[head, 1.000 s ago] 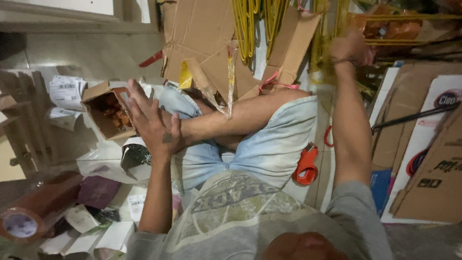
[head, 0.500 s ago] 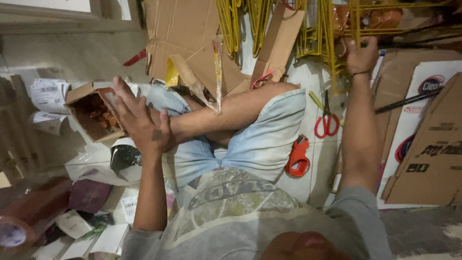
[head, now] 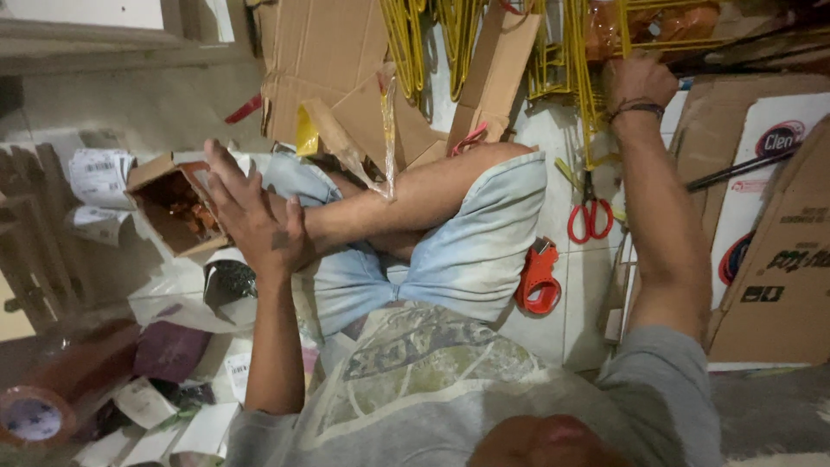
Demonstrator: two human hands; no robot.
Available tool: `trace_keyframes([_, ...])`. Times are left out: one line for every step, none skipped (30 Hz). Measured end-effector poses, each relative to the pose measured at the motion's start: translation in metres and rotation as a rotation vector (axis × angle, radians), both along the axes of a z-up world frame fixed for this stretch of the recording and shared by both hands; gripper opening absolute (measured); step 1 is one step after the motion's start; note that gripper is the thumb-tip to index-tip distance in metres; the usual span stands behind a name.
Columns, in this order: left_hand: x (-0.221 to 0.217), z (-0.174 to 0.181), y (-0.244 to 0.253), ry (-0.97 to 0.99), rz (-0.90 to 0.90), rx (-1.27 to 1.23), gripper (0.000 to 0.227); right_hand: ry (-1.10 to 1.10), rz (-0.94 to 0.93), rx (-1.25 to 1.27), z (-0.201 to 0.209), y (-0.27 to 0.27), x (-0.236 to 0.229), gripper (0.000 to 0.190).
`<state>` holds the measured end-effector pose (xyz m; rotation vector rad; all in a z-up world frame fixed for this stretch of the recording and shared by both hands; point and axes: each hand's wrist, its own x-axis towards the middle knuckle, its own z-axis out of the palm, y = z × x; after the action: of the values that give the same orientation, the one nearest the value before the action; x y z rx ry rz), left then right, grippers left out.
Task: Assembling frames by taping yellow rods to cardboard supports using a tape dispenser.
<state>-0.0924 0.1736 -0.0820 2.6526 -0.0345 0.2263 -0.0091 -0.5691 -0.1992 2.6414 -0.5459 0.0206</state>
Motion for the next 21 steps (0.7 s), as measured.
trace_keyframes([0.002, 0.001, -0.003, 0.014, 0.019, 0.001, 0.079, 0.022, -0.02, 0.014, 0.008, 0.001, 0.0, 0.04])
trace_keyframes([0.002, -0.008, 0.001, 0.012, 0.023, 0.0, 0.079, 0.02, -0.017, 0.012, 0.005, 0.0, -0.009, 0.04])
trace_keyframes([0.001, -0.018, 0.005, -0.028, -0.002, 0.011, 0.074, -0.083, 0.126, -0.149, 0.002, 0.0, -0.017, 0.043])
trace_keyframes([0.0, -0.027, 0.011, -0.067, -0.021, 0.025, 0.069, -0.186, 0.275, -0.306, -0.003, 0.002, -0.023, 0.053])
trace_keyframes([-0.001, -0.023, 0.009, -0.068, -0.012, 0.027, 0.069, -0.189, 0.283, -0.303, 0.006, 0.005, -0.023, 0.053])
trace_keyframes([-0.001, -0.02, 0.008, -0.03, -0.003, 0.008, 0.07, -0.194, 0.304, -0.267, 0.014, 0.009, -0.024, 0.045])
trace_keyframes([-0.001, -0.016, 0.006, 0.007, 0.006, -0.011, 0.071, -0.2, 0.324, -0.231, 0.023, 0.013, -0.026, 0.038])
trace_keyframes([0.0, -0.016, 0.008, 0.006, 0.005, -0.012, 0.071, -0.201, 0.323, -0.232, 0.035, 0.021, -0.03, 0.038])
trace_keyframes([0.0, -0.015, 0.009, 0.031, 0.018, 0.011, 0.072, -0.196, 0.161, 0.097, 0.047, 0.029, -0.035, 0.026])
trace_keyframes([-0.001, -0.016, 0.007, 0.053, 0.041, 0.029, 0.072, -0.19, 0.008, 0.419, 0.062, 0.034, -0.034, 0.031])
trace_keyframes([0.0, -0.016, 0.005, 0.05, 0.051, 0.024, 0.072, -0.192, 0.018, 0.415, 0.063, 0.029, -0.025, 0.031])
trace_keyframes([0.001, -0.015, 0.006, 0.001, 0.008, 0.013, 0.069, -0.117, -0.048, 0.719, 0.063, 0.026, -0.024, 0.033])
trace_keyframes([0.002, -0.014, 0.006, -0.048, -0.035, 0.003, 0.065, -0.039, -0.11, 1.024, 0.062, 0.023, -0.024, 0.041])
trace_keyframes([0.002, -0.013, 0.004, -0.05, -0.042, 0.002, 0.065, -0.044, -0.115, 1.024, 0.045, 0.015, -0.026, 0.041])
trace_keyframes([0.001, -0.011, 0.003, -0.034, -0.028, 0.004, 0.066, -0.082, -0.051, 1.033, 0.027, 0.007, -0.027, 0.036])
trace_keyframes([0.0, -0.01, 0.001, -0.021, -0.006, 0.005, 0.067, -0.121, 0.022, 1.04, 0.01, 0.0, -0.023, 0.046])
trace_keyframes([0.003, -0.013, 0.003, -0.027, -0.005, 0.005, 0.067, -0.125, 0.026, 1.04, 0.003, -0.004, -0.039, 0.046])
trace_keyframes([0.0, -0.014, 0.006, -0.09, -0.009, -0.01, 0.065, -0.173, 0.062, 1.004, -0.005, -0.006, -0.053, 0.054])
trace_keyframes([-0.002, -0.016, 0.009, -0.153, -0.013, -0.023, 0.065, -0.22, 0.1, 0.97, -0.013, -0.007, -0.065, 0.066])
trace_keyframes([-0.002, -0.019, 0.012, -0.151, -0.007, -0.022, 0.065, -0.216, 0.105, 0.972, 0.012, 0.007, -0.088, 0.066])
trace_keyframes([-0.001, -0.022, 0.014, -0.157, -0.003, -0.001, 0.067, -0.217, 0.021, 0.939, 0.036, 0.021, -0.11, 0.067])
